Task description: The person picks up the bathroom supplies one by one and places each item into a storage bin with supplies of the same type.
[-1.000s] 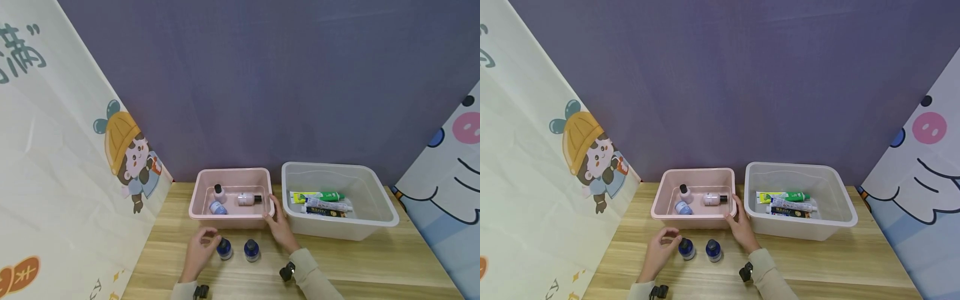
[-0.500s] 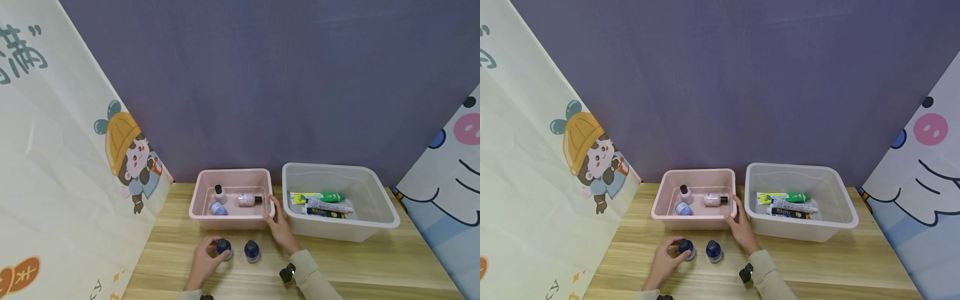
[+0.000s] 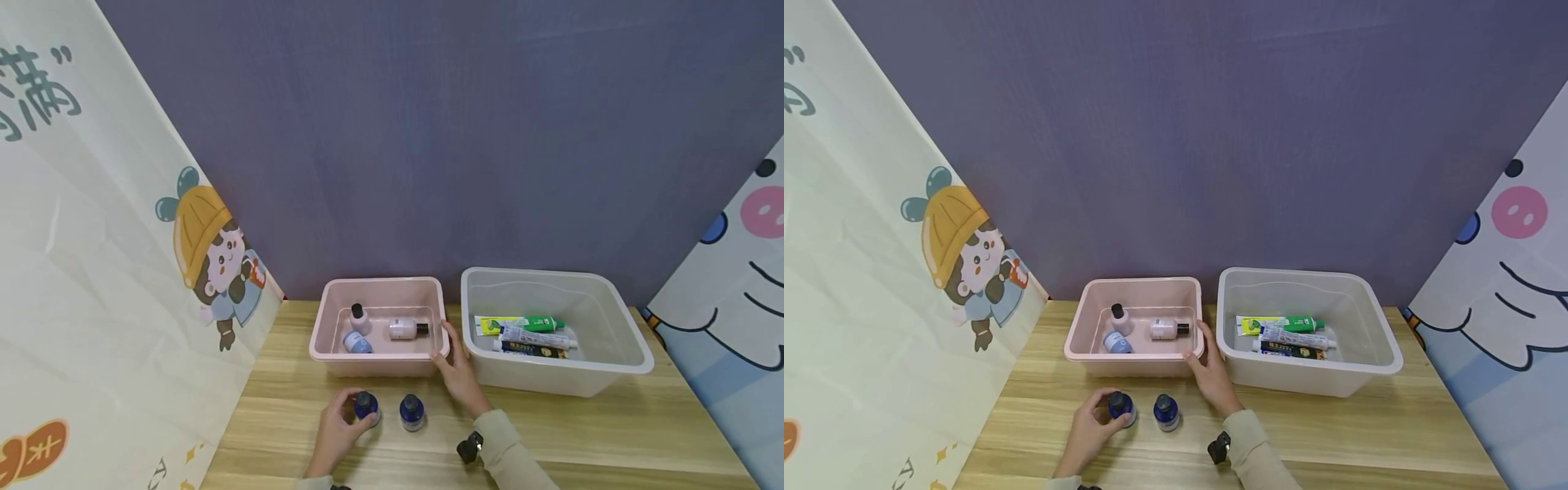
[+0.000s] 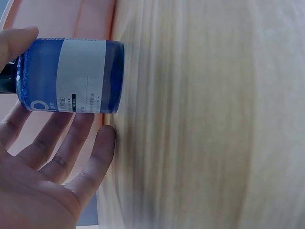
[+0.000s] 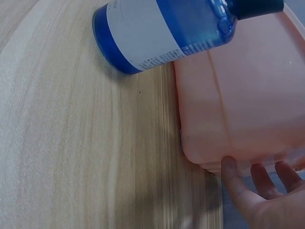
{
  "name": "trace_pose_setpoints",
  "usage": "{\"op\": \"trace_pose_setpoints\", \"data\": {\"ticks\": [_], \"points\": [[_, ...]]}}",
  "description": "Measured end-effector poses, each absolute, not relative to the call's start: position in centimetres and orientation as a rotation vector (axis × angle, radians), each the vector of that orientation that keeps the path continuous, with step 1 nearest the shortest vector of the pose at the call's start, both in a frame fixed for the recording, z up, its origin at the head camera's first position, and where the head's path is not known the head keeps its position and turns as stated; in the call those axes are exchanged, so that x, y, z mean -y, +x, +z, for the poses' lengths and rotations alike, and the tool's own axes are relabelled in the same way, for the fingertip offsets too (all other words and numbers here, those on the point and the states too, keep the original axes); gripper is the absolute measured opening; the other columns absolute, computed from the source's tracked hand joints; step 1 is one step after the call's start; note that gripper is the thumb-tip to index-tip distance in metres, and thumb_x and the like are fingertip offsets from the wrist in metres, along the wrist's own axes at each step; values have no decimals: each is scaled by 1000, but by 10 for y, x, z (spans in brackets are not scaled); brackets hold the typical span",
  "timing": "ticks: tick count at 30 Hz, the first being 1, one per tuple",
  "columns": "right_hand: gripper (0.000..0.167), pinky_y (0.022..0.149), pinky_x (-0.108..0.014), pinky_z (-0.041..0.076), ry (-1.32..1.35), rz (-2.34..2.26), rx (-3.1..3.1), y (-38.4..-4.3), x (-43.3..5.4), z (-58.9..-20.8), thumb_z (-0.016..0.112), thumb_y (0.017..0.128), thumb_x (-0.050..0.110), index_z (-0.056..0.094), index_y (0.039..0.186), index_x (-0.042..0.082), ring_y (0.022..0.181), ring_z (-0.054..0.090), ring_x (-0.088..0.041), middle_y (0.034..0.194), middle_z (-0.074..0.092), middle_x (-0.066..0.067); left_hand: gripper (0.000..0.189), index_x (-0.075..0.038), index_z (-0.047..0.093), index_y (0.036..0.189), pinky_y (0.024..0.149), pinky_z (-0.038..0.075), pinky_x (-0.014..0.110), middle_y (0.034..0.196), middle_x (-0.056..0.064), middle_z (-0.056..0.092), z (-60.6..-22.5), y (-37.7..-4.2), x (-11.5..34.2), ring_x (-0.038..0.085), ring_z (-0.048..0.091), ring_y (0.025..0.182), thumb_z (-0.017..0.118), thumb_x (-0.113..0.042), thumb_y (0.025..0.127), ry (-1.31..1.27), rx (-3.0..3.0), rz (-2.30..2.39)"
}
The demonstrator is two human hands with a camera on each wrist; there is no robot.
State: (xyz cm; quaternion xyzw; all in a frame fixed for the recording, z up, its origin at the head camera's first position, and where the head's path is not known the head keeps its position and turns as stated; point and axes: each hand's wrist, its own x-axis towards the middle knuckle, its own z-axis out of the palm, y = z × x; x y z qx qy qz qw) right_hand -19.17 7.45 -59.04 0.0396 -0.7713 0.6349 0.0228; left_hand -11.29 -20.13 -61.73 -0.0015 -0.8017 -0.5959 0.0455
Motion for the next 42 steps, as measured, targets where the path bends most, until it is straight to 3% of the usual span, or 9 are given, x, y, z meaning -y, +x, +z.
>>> {"op": "trace_pose_setpoints", "data": {"ticks": [6,15,19,24,31,42], "points": [[71,123,-62,18,125,1982,2389,-191,-75,-590,59,104,21,21,159,45,156,18,-42,172,15,-11,56,-11,67,121,84,53,25,115,5,74,-620,-113,201,17,69,104,92,-10,71,-23,2447,-1820],[71,123,-61,18,131,1992,2379,-191,-74,-590,59,104,20,22,159,44,156,18,-41,172,15,-11,60,-7,65,125,96,51,22,120,8,73,-623,-113,201,12,68,109,92,-8,70,-27,2470,-1865],[71,124,-60,18,127,1996,2373,-191,-74,-589,59,104,19,23,159,45,156,18,-40,172,16,-10,60,-5,65,125,96,53,23,121,12,73,-621,-112,200,17,69,112,91,-8,71,-34,2463,-1860],[71,124,-60,18,124,1992,2376,-192,-73,-589,59,104,18,23,159,44,156,18,-41,172,16,-10,58,-4,66,123,95,54,24,120,14,73,-619,-113,200,24,70,112,91,-7,72,-27,2453,-1873],[71,124,-60,16,124,1999,2374,-192,-74,-589,59,104,20,22,159,46,157,16,-40,172,15,-9,55,-9,69,119,84,55,22,113,11,76,-619,-115,202,10,71,97,93,-11,69,-11,2500,-1786],[72,124,-61,16,131,2001,2375,-193,-74,-591,59,104,20,22,159,45,157,16,-41,172,14,-10,54,-11,71,114,81,57,31,109,7,76,-611,-118,204,20,71,94,95,-19,66,38,2533,-1631]]}}
